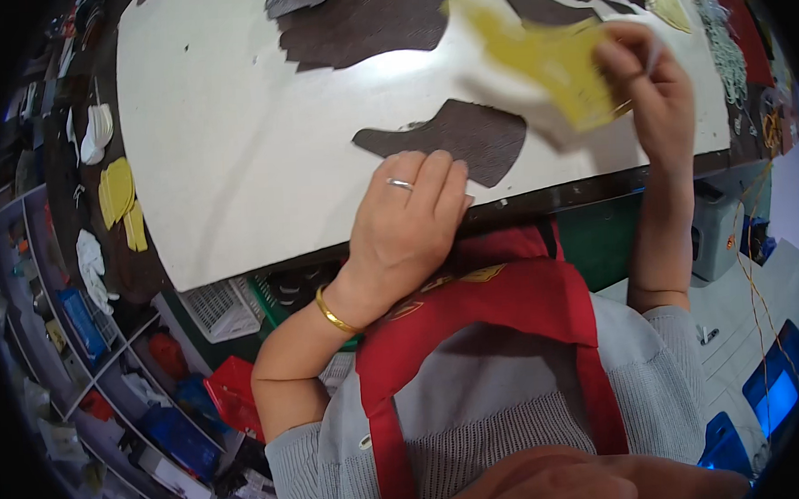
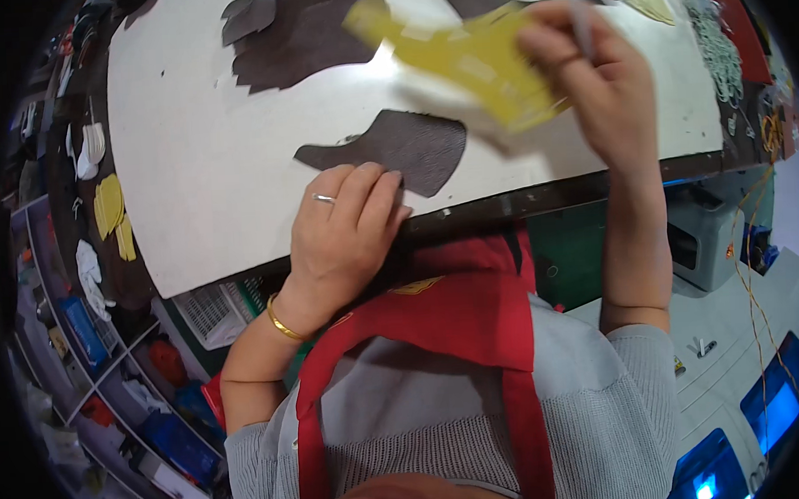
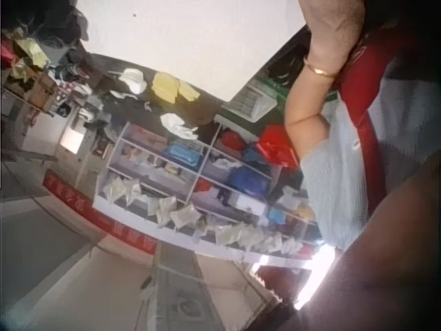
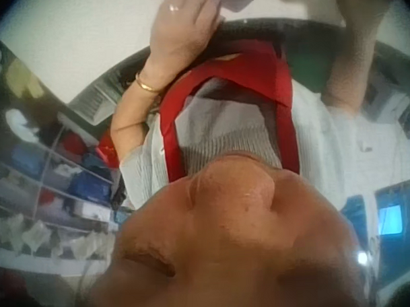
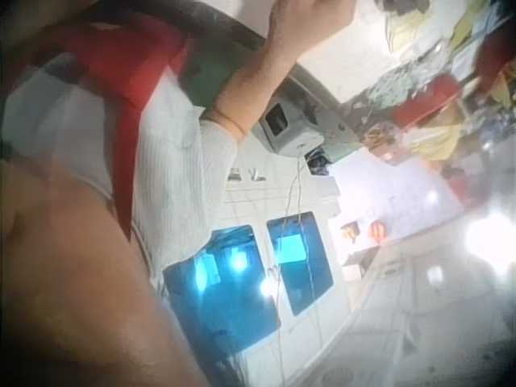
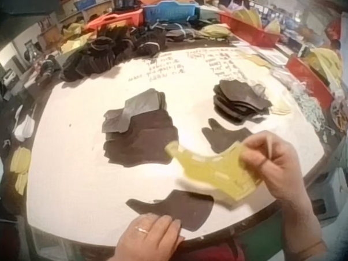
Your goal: The person marks leather shoe pieces using a template and a pen, then stacks and binds them with a rubber band.
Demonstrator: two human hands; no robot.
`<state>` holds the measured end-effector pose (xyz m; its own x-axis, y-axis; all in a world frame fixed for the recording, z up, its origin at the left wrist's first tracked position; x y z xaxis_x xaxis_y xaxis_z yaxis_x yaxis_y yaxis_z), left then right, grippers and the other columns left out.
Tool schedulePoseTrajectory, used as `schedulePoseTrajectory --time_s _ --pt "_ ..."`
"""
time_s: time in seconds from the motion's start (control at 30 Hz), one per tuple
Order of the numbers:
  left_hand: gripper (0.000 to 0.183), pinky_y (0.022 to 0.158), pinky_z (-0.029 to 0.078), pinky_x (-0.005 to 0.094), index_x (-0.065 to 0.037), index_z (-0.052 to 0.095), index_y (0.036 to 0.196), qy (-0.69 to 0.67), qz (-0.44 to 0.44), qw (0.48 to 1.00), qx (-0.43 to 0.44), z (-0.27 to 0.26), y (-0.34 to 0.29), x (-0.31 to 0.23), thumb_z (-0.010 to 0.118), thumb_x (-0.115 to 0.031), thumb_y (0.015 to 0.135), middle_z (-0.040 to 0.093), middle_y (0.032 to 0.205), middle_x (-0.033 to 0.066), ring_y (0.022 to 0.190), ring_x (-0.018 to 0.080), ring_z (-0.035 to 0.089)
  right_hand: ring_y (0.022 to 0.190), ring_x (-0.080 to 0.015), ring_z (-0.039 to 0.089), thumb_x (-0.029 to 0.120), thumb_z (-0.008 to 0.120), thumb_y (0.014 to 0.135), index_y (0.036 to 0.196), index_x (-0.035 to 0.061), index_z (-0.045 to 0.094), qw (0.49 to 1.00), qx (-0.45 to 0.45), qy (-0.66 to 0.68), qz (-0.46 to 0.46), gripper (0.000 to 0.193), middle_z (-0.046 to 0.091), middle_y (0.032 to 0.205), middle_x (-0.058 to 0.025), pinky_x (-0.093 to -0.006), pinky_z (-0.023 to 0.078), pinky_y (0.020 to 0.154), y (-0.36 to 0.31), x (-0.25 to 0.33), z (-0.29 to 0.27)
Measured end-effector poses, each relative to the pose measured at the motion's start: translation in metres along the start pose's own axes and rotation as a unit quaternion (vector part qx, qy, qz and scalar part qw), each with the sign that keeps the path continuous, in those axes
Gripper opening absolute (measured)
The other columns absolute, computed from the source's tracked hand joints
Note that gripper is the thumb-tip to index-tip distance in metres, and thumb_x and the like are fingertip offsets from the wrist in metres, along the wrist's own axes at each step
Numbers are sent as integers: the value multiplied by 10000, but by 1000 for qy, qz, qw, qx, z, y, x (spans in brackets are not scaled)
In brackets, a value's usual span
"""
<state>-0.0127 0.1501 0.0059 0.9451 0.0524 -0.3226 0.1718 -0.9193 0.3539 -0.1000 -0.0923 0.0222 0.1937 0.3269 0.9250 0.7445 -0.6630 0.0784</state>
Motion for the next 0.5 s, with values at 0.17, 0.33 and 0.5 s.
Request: schedulePoseTrajectory --time_s 0.17,0.33,0.5 --pt "482 974 512 454 -5 644 1168 -13 -5 997 -69 -8 -15 -14 802 -180 747 602 1211 131 1149 334 580 788 -69 617 155 677 950 1047 8 698 986 165 -31 8 178 684 812 -35 -239 498 714 -12 7 80" --pt "600 1048 472 474 61 625 1228 -18 -76 997 -8 3 -20 -3 810 -244 746 589 1266 176 1227 384 540 686 -204 704 224 704 938 1041 42 705 976 173 -123 -56 210 711 775 -120 -298 528 640 -20 5 103" --pt "602 1062 461 471 75 624 1227 -14 -82 996 -3 2 -23 -2 812 -248 755 583 1281 198 1235 398 536 666 -273 704 283 709 929 1039 93 689 957 143 -221 -121 221 717 760 -100 -348 528 594 -24 14 112"
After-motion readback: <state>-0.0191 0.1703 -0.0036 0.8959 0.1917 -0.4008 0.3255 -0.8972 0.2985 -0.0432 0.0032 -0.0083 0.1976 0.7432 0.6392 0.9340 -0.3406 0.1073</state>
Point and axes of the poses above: each hand's wrist, its own y-axis towards the middle knuckle, its own z-axis out of the palm, x = y × z, the point moved 8 cm from there along y, towards the middle knuckle
